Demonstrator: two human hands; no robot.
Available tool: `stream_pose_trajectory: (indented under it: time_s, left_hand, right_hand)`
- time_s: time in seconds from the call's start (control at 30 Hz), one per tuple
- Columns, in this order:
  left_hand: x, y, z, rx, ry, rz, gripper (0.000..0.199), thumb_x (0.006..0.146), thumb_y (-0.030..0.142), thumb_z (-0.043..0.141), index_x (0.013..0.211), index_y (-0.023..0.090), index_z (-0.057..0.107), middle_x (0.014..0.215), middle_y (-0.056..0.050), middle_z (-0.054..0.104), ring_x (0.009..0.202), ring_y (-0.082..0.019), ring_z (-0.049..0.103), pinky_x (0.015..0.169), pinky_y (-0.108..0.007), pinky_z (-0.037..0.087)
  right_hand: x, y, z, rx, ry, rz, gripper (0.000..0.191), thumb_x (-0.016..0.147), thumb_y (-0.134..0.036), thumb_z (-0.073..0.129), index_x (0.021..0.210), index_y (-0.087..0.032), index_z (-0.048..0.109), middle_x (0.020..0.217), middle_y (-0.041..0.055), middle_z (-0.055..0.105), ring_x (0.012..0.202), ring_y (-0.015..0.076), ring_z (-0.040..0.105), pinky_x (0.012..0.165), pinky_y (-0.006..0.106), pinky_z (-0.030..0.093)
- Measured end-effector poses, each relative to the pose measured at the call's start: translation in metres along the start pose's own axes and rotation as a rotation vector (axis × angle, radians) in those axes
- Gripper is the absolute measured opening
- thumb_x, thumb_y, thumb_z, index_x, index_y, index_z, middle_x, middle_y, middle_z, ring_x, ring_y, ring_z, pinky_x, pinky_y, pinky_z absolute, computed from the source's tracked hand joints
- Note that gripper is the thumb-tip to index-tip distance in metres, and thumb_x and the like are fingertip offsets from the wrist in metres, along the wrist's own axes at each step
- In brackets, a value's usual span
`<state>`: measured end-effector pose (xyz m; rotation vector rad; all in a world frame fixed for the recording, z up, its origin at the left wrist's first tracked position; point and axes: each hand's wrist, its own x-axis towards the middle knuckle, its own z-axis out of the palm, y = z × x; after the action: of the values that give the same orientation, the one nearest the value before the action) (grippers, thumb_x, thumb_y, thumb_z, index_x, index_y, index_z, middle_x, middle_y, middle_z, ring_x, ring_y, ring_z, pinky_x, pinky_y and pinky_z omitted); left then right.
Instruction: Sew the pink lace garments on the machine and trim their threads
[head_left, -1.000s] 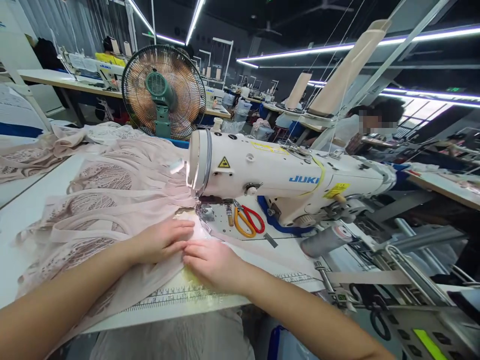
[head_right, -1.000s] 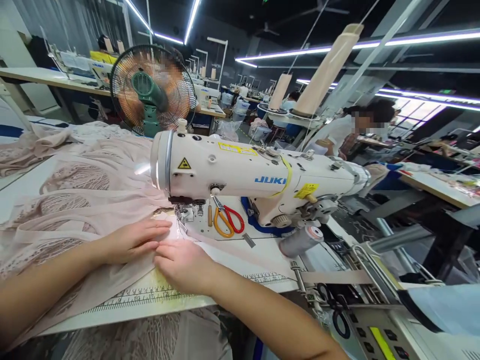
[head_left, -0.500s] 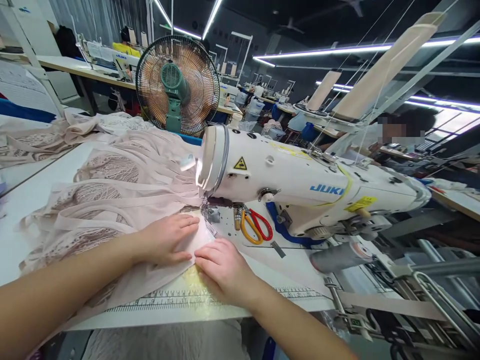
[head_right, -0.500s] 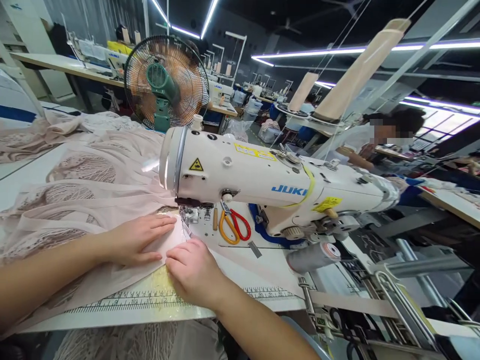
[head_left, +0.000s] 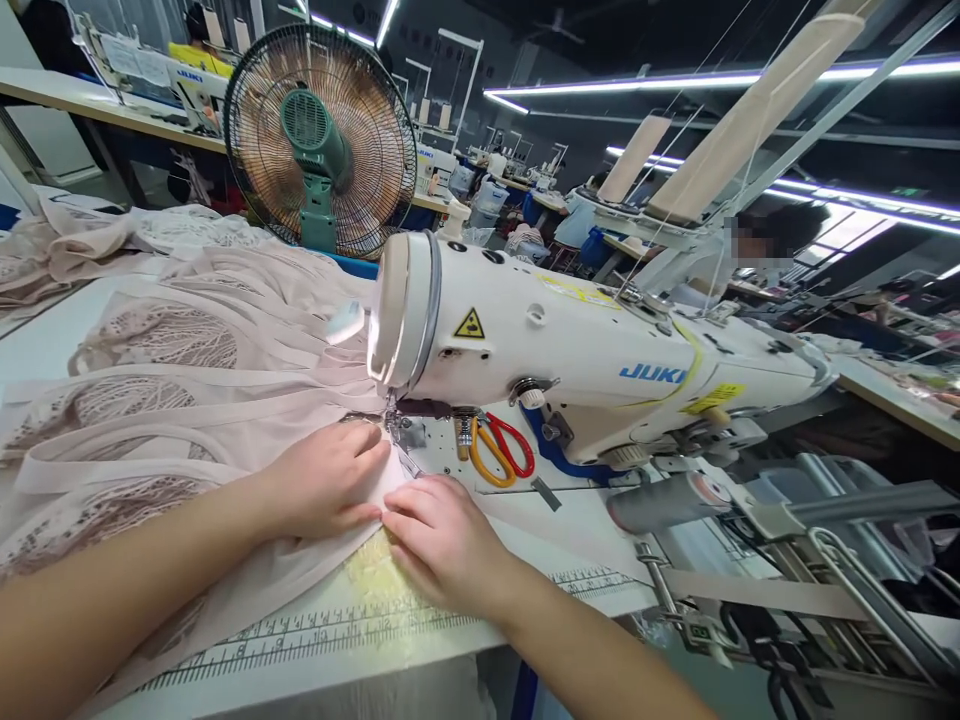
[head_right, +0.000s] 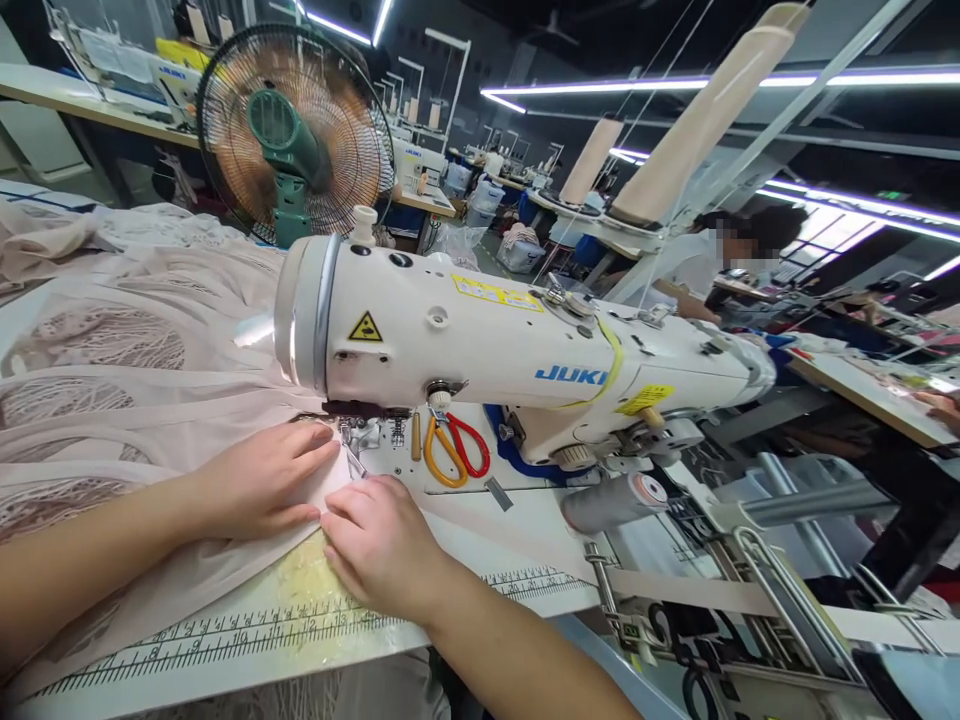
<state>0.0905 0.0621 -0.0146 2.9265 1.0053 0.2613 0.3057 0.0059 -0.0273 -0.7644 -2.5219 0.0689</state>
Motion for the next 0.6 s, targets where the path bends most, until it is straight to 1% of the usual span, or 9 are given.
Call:
stream_pose_trajectory:
  time_s: [0.17,0.33,0.5,0.6]
  left_hand:
    - [0.0028,-0.0054,-0.0016,-0.032,-0.002,0.019,0.05,0.083,0.042,0.057,0.118,0.008,0.053,0.119,-0.025,0.054,0.111,-0.038,0.051,0.09,-0.052,0.047]
    - [-0.0002,-0.0068,-0.0004,-0.081,-0.005,-0.011,0.051,0.083,0.042,0.058,0.122,0.01,0.053,0.119,-0.023,0.053,0.108,-0.037,0.054,0.085,-0.05,0.051]
    - [-0.0048,-0.0076,0.0028,-0.047,-0.011,0.032,0.056,0.083,0.042,0.058,0.128,0.009,0.051,0.129,-0.025,0.051,0.123,-0.04,0.045,0.096,-0.053,0.046]
    - [-0.0047,-0.0086,0.0029,-0.046,-0.015,0.028,0.056,0.083,0.042,0.059,0.129,0.01,0.051,0.131,-0.025,0.051,0.124,-0.04,0.045,0.097,-0.053,0.046]
  right_hand:
    - [0.0009,0.0019,-0.0014,0.012,-0.001,0.018,0.018,0.085,-0.021,0.051,0.1,-0.016,0.06,0.103,0.0101,0.065,0.096,0.0228,0.056,0.084,0.04,0.045]
    - [0.0009,0.0029,-0.0036,0.024,-0.016,0.031,0.015,0.086,-0.021,0.051,0.096,-0.015,0.06,0.103,0.0081,0.065,0.096,0.0223,0.056,0.083,0.038,0.045]
    - [-0.0009,0.002,-0.0049,0.04,-0.023,0.043,0.014,0.087,-0.021,0.051,0.097,-0.016,0.06,0.102,0.0067,0.066,0.094,0.0208,0.057,0.083,0.038,0.044]
    - [-0.0013,0.0013,-0.0057,0.049,-0.033,0.049,0.014,0.087,-0.022,0.051,0.096,-0.017,0.06,0.101,0.0073,0.066,0.095,0.0212,0.057,0.086,0.039,0.044]
